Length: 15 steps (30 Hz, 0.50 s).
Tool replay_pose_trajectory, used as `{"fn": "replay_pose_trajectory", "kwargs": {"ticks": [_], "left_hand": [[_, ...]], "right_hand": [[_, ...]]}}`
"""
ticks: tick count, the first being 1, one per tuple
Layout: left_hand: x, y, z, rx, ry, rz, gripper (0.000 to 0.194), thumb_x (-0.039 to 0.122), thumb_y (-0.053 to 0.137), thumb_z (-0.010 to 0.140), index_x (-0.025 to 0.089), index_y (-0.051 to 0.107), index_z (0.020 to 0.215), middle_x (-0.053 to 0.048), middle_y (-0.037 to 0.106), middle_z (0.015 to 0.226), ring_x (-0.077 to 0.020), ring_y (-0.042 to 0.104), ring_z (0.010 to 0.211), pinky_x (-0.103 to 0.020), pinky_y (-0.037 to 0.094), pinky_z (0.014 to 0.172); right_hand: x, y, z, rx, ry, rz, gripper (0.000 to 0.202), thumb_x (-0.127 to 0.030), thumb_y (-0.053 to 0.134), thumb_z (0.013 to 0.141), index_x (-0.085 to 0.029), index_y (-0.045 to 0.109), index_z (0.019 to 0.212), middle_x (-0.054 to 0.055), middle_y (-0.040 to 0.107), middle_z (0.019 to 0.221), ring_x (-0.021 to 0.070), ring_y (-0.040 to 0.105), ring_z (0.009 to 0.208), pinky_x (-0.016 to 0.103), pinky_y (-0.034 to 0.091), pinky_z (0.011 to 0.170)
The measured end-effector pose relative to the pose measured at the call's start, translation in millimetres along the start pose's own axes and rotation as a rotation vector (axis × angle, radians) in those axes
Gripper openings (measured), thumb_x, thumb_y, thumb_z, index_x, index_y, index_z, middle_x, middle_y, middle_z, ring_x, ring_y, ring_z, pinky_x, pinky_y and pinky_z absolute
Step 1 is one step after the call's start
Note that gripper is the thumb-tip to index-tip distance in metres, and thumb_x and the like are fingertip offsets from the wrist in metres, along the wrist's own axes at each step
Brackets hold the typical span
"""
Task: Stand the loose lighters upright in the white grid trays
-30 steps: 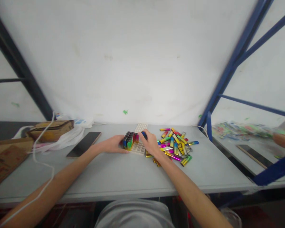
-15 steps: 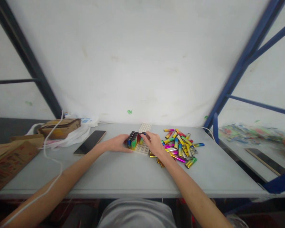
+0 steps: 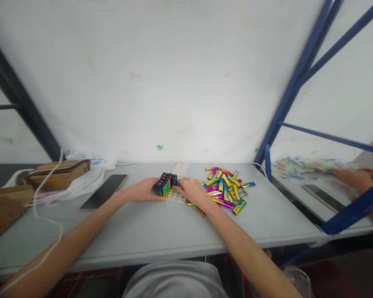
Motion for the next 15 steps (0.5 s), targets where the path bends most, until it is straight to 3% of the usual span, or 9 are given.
{"fn": "replay_pose_trajectory", "kwargs": {"ticks": [5, 10, 13, 15], "left_hand": [[-0.3, -1.2, -0.1, -0.001, -0.025, 0.010, 0.065, 0.069, 0.072, 0.070, 0.016, 0.067, 0.107, -0.009, 0.073, 0.101, -0.0286, 0.066, 0.089, -0.033, 0.049, 0.077], [2.6, -3.0, -0.5, -0.028, -0.045, -0.006, 0.066, 0.070, 0.072, 0.068, 0.017, 0.067, 0.108, -0.007, 0.072, 0.100, -0.0272, 0.065, 0.088, -0.032, 0.049, 0.076], [3.0, -3.0, -0.1, -0.027, -0.028, -0.015, 0.063, 0.068, 0.072, 0.070, 0.017, 0.067, 0.107, -0.007, 0.072, 0.100, -0.0270, 0.065, 0.088, -0.032, 0.049, 0.077], [2.8, -2.8, 0.1, -0.030, -0.022, -0.013, 0.062, 0.068, 0.073, 0.070, 0.017, 0.067, 0.106, -0.007, 0.072, 0.099, -0.0271, 0.065, 0.087, -0.032, 0.049, 0.075]], "right_hand": [[23.5, -8.6, 1.1, 0.150, 0.105, 0.024, 0.053, -0.045, 0.028, 0.112, -0.020, 0.070, 0.094, 0.008, 0.075, 0.093, 0.0195, 0.067, 0.088, 0.027, 0.042, 0.080], [82.6, -12.3, -7.5, 0.150, 0.407, -0.136, 0.032, -0.034, 0.045, 0.108, -0.015, 0.070, 0.115, 0.016, 0.070, 0.116, 0.0259, 0.062, 0.113, 0.033, 0.041, 0.098], [110.1, -11.5, -15.9, 0.114, 0.568, -0.170, 0.037, -0.039, 0.047, 0.106, -0.014, 0.068, 0.124, 0.020, 0.067, 0.121, 0.0301, 0.062, 0.115, 0.039, 0.043, 0.098], [118.3, -8.7, -17.1, 0.080, 0.593, -0.151, 0.041, -0.042, 0.047, 0.106, -0.016, 0.067, 0.128, 0.020, 0.067, 0.121, 0.0313, 0.062, 0.114, 0.041, 0.044, 0.098]]}}
Point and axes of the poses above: each hand's wrist, its own z-axis towards the middle knuckle, its own y-axis out of the palm, x = y × z, the point moved 2 cm from there along z, towards the middle knuckle
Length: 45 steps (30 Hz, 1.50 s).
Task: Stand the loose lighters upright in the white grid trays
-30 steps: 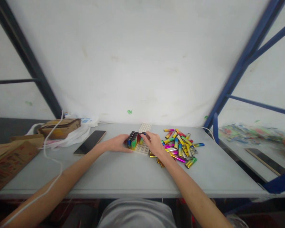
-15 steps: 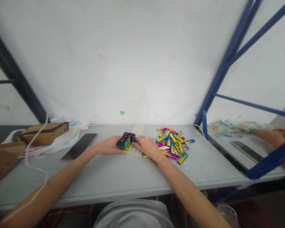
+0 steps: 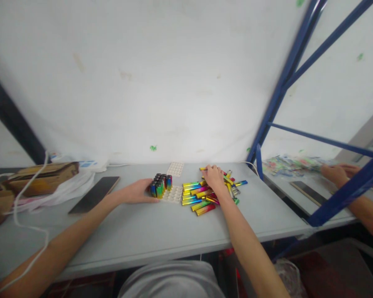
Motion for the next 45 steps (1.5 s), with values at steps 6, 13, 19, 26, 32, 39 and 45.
{"fn": "replay_pose_trajectory", "kwargs": {"ticks": [6, 13, 19, 26, 32, 39, 45], "left_hand": [[0.0, 0.1, -0.3, 0.027, -0.011, 0.024, 0.062, 0.068, 0.074, 0.070, 0.017, 0.066, 0.103, -0.008, 0.072, 0.097, -0.0263, 0.065, 0.084, -0.033, 0.049, 0.074], [-1.8, 1.3, -0.4, 0.031, 0.000, 0.002, 0.065, 0.068, 0.075, 0.069, 0.015, 0.066, 0.106, -0.010, 0.072, 0.098, -0.0281, 0.066, 0.085, -0.034, 0.050, 0.074], [0.7, -0.2, -1.0, 0.013, -0.015, 0.033, 0.065, 0.068, 0.074, 0.070, 0.015, 0.065, 0.108, -0.011, 0.071, 0.103, -0.0290, 0.065, 0.089, -0.035, 0.050, 0.078], [-4.1, 2.5, 0.9, 0.015, 0.004, 0.054, 0.066, 0.071, 0.073, 0.072, 0.015, 0.064, 0.108, -0.011, 0.072, 0.105, -0.0290, 0.066, 0.091, -0.034, 0.049, 0.078], [-3.2, 2.8, -0.7, 0.043, 0.015, 0.024, 0.062, 0.068, 0.075, 0.071, 0.017, 0.064, 0.104, -0.009, 0.071, 0.101, -0.0271, 0.065, 0.086, -0.034, 0.050, 0.076], [-0.6, 2.5, -0.9, 0.024, 0.025, -0.026, 0.060, 0.066, 0.076, 0.071, 0.017, 0.065, 0.104, -0.009, 0.072, 0.098, -0.0265, 0.065, 0.085, -0.033, 0.048, 0.072], [2.6, 1.4, -1.5, 0.021, 0.016, -0.013, 0.059, 0.064, 0.075, 0.071, 0.018, 0.067, 0.107, -0.007, 0.073, 0.100, -0.0265, 0.065, 0.087, -0.031, 0.047, 0.075]], "right_hand": [[-7.5, 12.7, 9.0, -0.056, -0.031, -0.019, 0.038, -0.040, 0.050, 0.104, -0.016, 0.074, 0.119, 0.021, 0.067, 0.121, 0.0328, 0.059, 0.122, 0.046, 0.040, 0.104], [-12.8, 16.4, 13.0, -0.072, -0.075, 0.005, 0.027, -0.018, 0.051, 0.099, -0.013, 0.073, 0.114, 0.019, 0.069, 0.118, 0.0268, 0.065, 0.111, 0.034, 0.044, 0.096], [-16.6, 13.6, 10.7, -0.064, -0.082, 0.052, 0.046, -0.002, 0.045, 0.094, -0.011, 0.059, 0.137, 0.017, 0.073, 0.114, 0.0266, 0.067, 0.109, 0.032, 0.044, 0.094], [-24.6, 5.3, 8.8, 0.102, -0.194, 0.383, 0.034, -0.014, 0.054, 0.091, -0.013, 0.065, 0.123, 0.015, 0.071, 0.117, 0.0263, 0.065, 0.109, 0.036, 0.046, 0.100], [-52.4, 13.4, 2.3, -0.114, -0.159, 1.207, 0.027, -0.048, 0.052, 0.094, -0.022, 0.055, 0.097, 0.000, 0.065, 0.078, 0.0180, 0.066, 0.070, 0.032, 0.053, 0.071], [-81.7, 6.1, -18.8, -0.356, -0.106, 1.438, 0.048, -0.069, 0.057, 0.086, -0.026, 0.039, 0.077, -0.010, 0.032, 0.058, 0.0088, 0.026, 0.045, 0.022, 0.022, 0.043], [-86.4, 0.9, -32.1, -0.114, -0.229, 1.070, 0.053, -0.067, 0.048, 0.091, -0.024, 0.039, 0.061, -0.004, 0.035, 0.055, 0.0128, 0.035, 0.054, 0.027, 0.027, 0.050]]}}
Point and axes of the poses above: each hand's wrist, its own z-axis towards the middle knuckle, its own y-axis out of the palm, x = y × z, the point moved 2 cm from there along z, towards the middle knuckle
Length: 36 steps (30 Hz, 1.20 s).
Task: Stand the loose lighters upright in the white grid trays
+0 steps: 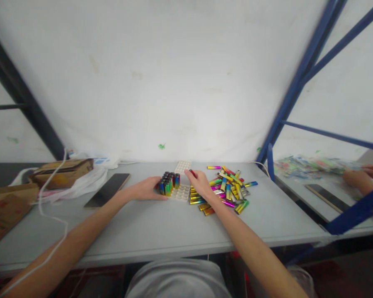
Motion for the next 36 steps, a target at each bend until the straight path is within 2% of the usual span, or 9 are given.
{"fn": "replay_pose_trajectory", "kwargs": {"ticks": [3, 6, 11, 13, 18, 22, 28, 32, 36], "left_hand": [[-0.2, 0.1, 0.4, -0.001, 0.001, -0.002, 0.061, 0.064, 0.075, 0.071, 0.018, 0.067, 0.108, -0.007, 0.073, 0.100, -0.0263, 0.066, 0.087, -0.031, 0.047, 0.074], [-1.3, 0.3, 1.1, 0.000, 0.004, 0.011, 0.061, 0.065, 0.075, 0.071, 0.017, 0.067, 0.106, -0.007, 0.072, 0.097, -0.0266, 0.065, 0.086, -0.031, 0.046, 0.072], [-1.5, 0.0, 1.1, -0.006, -0.004, 0.005, 0.062, 0.066, 0.075, 0.070, 0.017, 0.066, 0.106, -0.007, 0.072, 0.097, -0.0264, 0.065, 0.085, -0.031, 0.046, 0.071], [-1.4, 0.0, 0.8, -0.013, -0.006, 0.001, 0.061, 0.066, 0.075, 0.071, 0.017, 0.066, 0.107, -0.007, 0.072, 0.097, -0.0262, 0.065, 0.084, -0.030, 0.046, 0.071], [-1.6, 0.2, 0.4, -0.010, -0.001, -0.002, 0.062, 0.066, 0.074, 0.072, 0.016, 0.066, 0.107, -0.007, 0.072, 0.096, -0.0264, 0.065, 0.085, -0.030, 0.046, 0.070], [-1.3, 0.2, 0.7, -0.016, 0.013, 0.007, 0.060, 0.066, 0.074, 0.072, 0.016, 0.067, 0.105, -0.007, 0.072, 0.093, -0.0255, 0.064, 0.081, -0.030, 0.045, 0.069], [-1.0, -0.2, 1.1, -0.010, 0.017, 0.009, 0.059, 0.063, 0.075, 0.072, 0.016, 0.068, 0.106, -0.007, 0.073, 0.097, -0.0259, 0.066, 0.084, -0.030, 0.047, 0.070], [-1.5, 0.2, 0.9, -0.002, 0.012, 0.011, 0.061, 0.065, 0.075, 0.071, 0.016, 0.068, 0.106, -0.007, 0.073, 0.096, -0.0263, 0.066, 0.083, -0.030, 0.046, 0.070], [-2.2, 1.1, 0.8, 0.003, 0.003, 0.013, 0.061, 0.066, 0.075, 0.071, 0.016, 0.068, 0.105, -0.008, 0.073, 0.096, -0.0269, 0.066, 0.085, -0.030, 0.046, 0.069]], "right_hand": [[-0.5, 1.8, -1.9, 0.024, -0.065, -0.154, 0.044, -0.053, 0.047, 0.089, -0.023, 0.038, 0.058, -0.004, 0.034, 0.055, 0.0131, 0.035, 0.057, 0.027, 0.025, 0.054], [0.1, 4.7, -2.0, 0.006, -0.094, -0.168, 0.037, -0.047, 0.044, 0.088, -0.023, 0.041, 0.060, -0.004, 0.036, 0.056, 0.0135, 0.037, 0.057, 0.027, 0.025, 0.055], [0.1, 8.7, -2.0, 0.006, -0.105, -0.177, 0.041, -0.049, 0.044, 0.092, -0.023, 0.038, 0.061, -0.005, 0.036, 0.057, 0.0135, 0.037, 0.058, 0.027, 0.026, 0.056], [-2.4, 10.0, -3.3, 0.000, -0.133, -0.188, 0.043, -0.053, 0.045, 0.096, -0.023, 0.042, 0.065, -0.004, 0.040, 0.059, 0.0143, 0.040, 0.060, 0.027, 0.029, 0.058], [-14.5, 11.4, -8.1, -0.015, -0.280, -0.236, 0.035, -0.049, 0.041, 0.104, -0.021, 0.054, 0.086, 0.000, 0.057, 0.079, 0.0172, 0.052, 0.074, 0.028, 0.039, 0.070], [-23.5, 10.7, -11.6, -0.048, -0.413, -0.329, 0.042, -0.050, 0.042, 0.105, -0.021, 0.054, 0.077, 0.004, 0.060, 0.084, 0.0193, 0.056, 0.084, 0.030, 0.043, 0.080], [-21.5, 11.6, -13.6, -0.143, -0.362, -0.392, 0.048, -0.052, 0.047, 0.104, -0.020, 0.054, 0.069, -0.001, 0.058, 0.063, 0.0142, 0.049, 0.060, 0.027, 0.035, 0.062], [-17.7, 11.8, -12.3, -0.097, -0.393, -0.433, 0.047, -0.050, 0.053, 0.103, -0.018, 0.056, 0.069, 0.001, 0.064, 0.067, 0.0144, 0.053, 0.061, 0.026, 0.036, 0.063], [-16.9, 13.5, -11.3, -0.225, -0.422, -0.535, 0.034, -0.041, 0.058, 0.103, -0.017, 0.064, 0.080, 0.003, 0.070, 0.073, 0.0160, 0.058, 0.065, 0.025, 0.035, 0.064]]}}
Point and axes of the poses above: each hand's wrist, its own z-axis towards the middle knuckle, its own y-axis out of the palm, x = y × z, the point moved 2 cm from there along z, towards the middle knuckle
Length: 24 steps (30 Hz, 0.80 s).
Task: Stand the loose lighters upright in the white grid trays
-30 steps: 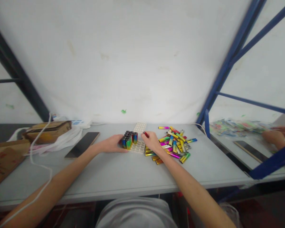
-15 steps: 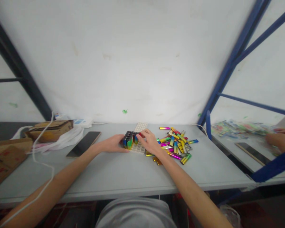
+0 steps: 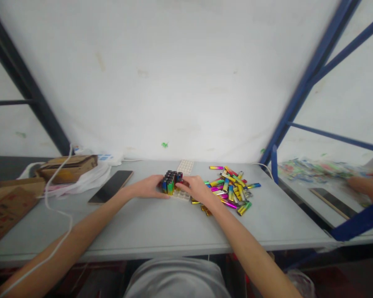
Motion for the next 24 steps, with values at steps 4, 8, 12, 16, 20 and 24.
{"fn": "replay_pose_trajectory", "kwargs": {"ticks": [4, 8, 12, 16, 20, 24], "left_hand": [[-0.2, 0.5, -0.1, -0.003, -0.011, 0.000, 0.062, 0.066, 0.075, 0.071, 0.016, 0.067, 0.105, -0.008, 0.073, 0.097, -0.0268, 0.066, 0.085, -0.030, 0.046, 0.069], [0.5, -0.7, -0.1, 0.003, 0.001, 0.016, 0.062, 0.066, 0.075, 0.071, 0.016, 0.067, 0.106, -0.007, 0.072, 0.096, -0.0259, 0.065, 0.083, -0.030, 0.045, 0.070], [-0.2, -0.5, 0.7, -0.008, 0.010, 0.007, 0.058, 0.065, 0.075, 0.072, 0.017, 0.066, 0.104, -0.005, 0.071, 0.093, -0.0245, 0.064, 0.080, -0.030, 0.045, 0.068], [-3.7, 1.8, 2.3, -0.001, 0.029, -0.016, 0.058, 0.066, 0.076, 0.071, 0.018, 0.066, 0.101, -0.007, 0.070, 0.092, -0.0246, 0.063, 0.079, -0.031, 0.046, 0.067], [-8.8, 4.5, 3.7, -0.002, 0.007, -0.003, 0.059, 0.070, 0.075, 0.071, 0.019, 0.066, 0.099, -0.008, 0.069, 0.091, -0.0257, 0.062, 0.079, -0.033, 0.046, 0.066], [-9.3, 4.7, 4.0, -0.002, 0.027, -0.004, 0.059, 0.070, 0.076, 0.070, 0.020, 0.066, 0.101, -0.007, 0.069, 0.093, -0.0254, 0.062, 0.080, -0.033, 0.047, 0.067]], "right_hand": [[-5.1, 0.0, 2.6, -0.047, -0.003, -0.186, 0.032, -0.039, 0.059, 0.103, -0.016, 0.067, 0.084, 0.008, 0.073, 0.078, 0.0183, 0.063, 0.069, 0.027, 0.034, 0.067], [-10.0, 0.2, 4.4, -0.093, 0.011, -0.240, 0.038, -0.044, 0.061, 0.102, -0.016, 0.068, 0.077, 0.007, 0.072, 0.073, 0.0171, 0.061, 0.064, 0.028, 0.033, 0.067], [6.3, -18.4, 0.6, -0.019, 0.041, -0.214, 0.047, -0.043, 0.045, 0.109, -0.017, 0.069, 0.078, 0.006, 0.072, 0.073, 0.0162, 0.059, 0.064, 0.028, 0.036, 0.068], [49.8, -57.4, -16.1, 0.017, 0.159, -0.247, 0.037, -0.034, 0.046, 0.107, -0.015, 0.074, 0.090, 0.010, 0.076, 0.088, 0.0197, 0.065, 0.079, 0.029, 0.044, 0.077], [92.1, -85.6, -40.1, -0.158, 0.232, -0.103, 0.023, -0.026, 0.060, 0.097, -0.017, 0.077, 0.109, 0.012, 0.078, 0.109, 0.0243, 0.071, 0.095, 0.035, 0.052, 0.089], [111.2, -87.8, -49.9, -0.309, 0.256, -0.037, 0.027, -0.019, 0.070, 0.086, -0.020, 0.080, 0.110, 0.011, 0.077, 0.116, 0.0262, 0.071, 0.106, 0.034, 0.054, 0.095]]}}
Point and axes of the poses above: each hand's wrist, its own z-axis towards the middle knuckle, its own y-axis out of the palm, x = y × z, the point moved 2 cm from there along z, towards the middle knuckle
